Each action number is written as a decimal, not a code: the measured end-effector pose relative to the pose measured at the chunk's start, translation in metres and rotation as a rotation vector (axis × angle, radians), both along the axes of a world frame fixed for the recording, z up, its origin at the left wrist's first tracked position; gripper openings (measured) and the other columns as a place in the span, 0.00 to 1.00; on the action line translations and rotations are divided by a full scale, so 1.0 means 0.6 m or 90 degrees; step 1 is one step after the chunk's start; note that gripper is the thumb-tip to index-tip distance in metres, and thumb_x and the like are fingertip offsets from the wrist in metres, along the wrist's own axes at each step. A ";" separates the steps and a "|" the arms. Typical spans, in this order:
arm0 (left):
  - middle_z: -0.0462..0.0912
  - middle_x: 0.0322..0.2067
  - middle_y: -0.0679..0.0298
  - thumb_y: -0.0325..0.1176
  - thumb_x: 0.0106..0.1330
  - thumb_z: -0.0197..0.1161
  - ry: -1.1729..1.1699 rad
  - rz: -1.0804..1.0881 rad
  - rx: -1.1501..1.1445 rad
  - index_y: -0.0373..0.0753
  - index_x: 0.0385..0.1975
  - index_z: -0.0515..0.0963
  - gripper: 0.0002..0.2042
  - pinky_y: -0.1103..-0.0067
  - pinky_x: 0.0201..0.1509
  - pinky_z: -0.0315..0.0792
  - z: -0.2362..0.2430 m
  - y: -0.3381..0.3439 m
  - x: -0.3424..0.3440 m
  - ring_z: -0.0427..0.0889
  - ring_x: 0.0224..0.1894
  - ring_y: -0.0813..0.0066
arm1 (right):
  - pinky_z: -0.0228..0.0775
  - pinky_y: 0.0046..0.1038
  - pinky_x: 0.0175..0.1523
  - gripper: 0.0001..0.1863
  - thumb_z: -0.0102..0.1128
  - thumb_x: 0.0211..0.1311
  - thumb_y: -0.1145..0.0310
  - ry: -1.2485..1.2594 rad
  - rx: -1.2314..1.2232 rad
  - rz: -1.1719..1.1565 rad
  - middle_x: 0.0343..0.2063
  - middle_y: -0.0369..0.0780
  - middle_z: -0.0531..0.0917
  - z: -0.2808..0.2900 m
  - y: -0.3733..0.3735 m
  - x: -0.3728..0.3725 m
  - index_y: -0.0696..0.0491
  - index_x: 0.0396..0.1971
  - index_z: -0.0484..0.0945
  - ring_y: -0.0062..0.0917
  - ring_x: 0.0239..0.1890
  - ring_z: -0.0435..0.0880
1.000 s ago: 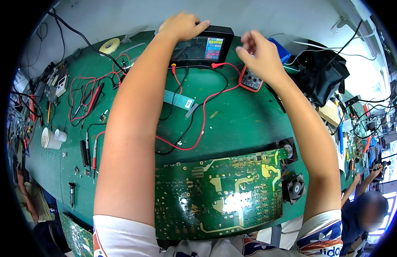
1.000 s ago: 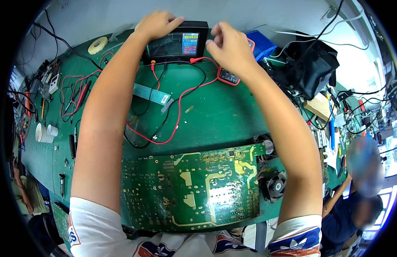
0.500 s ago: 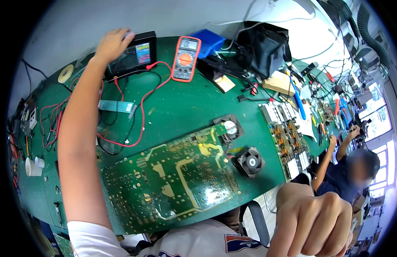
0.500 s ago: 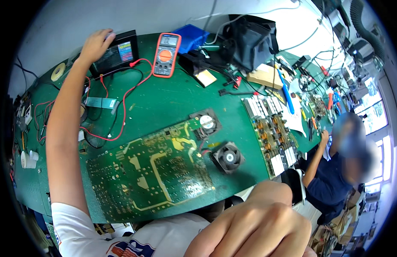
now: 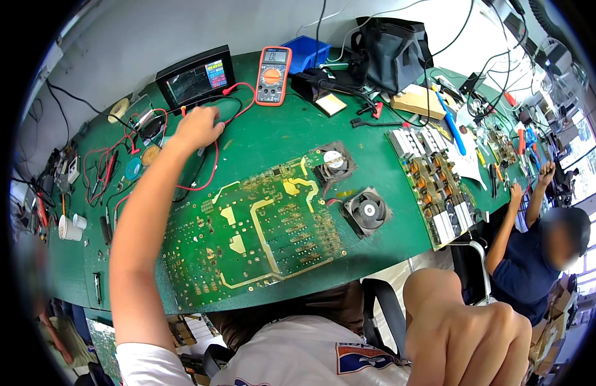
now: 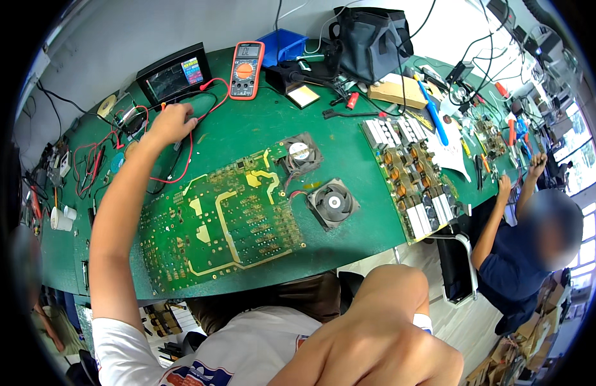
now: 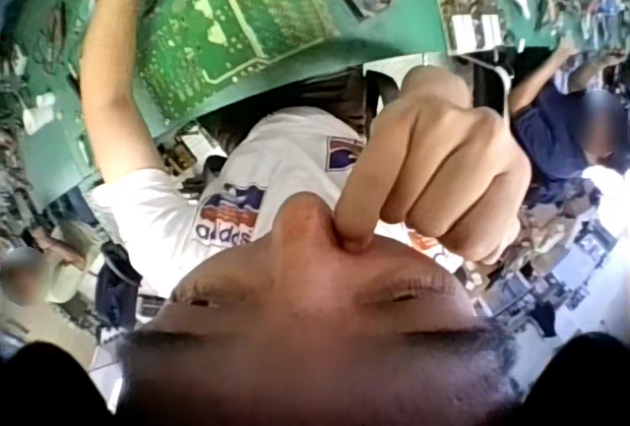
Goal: The person handles a large circuit board, turns on a small electronic display, and uses multimeter probes to test various points on the board's surface.
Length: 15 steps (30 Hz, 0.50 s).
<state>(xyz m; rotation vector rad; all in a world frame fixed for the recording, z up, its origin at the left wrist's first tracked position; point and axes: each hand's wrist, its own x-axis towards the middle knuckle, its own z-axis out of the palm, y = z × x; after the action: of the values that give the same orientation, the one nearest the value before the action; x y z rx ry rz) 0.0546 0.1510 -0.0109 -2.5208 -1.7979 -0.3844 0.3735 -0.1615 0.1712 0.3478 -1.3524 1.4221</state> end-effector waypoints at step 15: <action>0.84 0.38 0.41 0.28 0.61 0.56 -0.004 0.080 0.005 0.28 0.48 0.72 0.16 0.57 0.46 0.78 -0.092 0.071 0.060 0.85 0.43 0.45 | 0.72 0.42 0.41 0.27 0.48 0.71 0.56 0.035 0.055 -0.127 0.07 0.37 0.67 -0.106 -0.007 0.113 0.53 0.11 0.65 0.28 0.11 0.68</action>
<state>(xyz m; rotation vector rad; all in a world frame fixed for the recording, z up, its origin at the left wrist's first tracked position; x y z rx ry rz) 0.0905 0.1934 -0.0661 -2.3876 -1.9403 -0.3938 0.4415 -0.1657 0.1075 0.2978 -1.3657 1.1849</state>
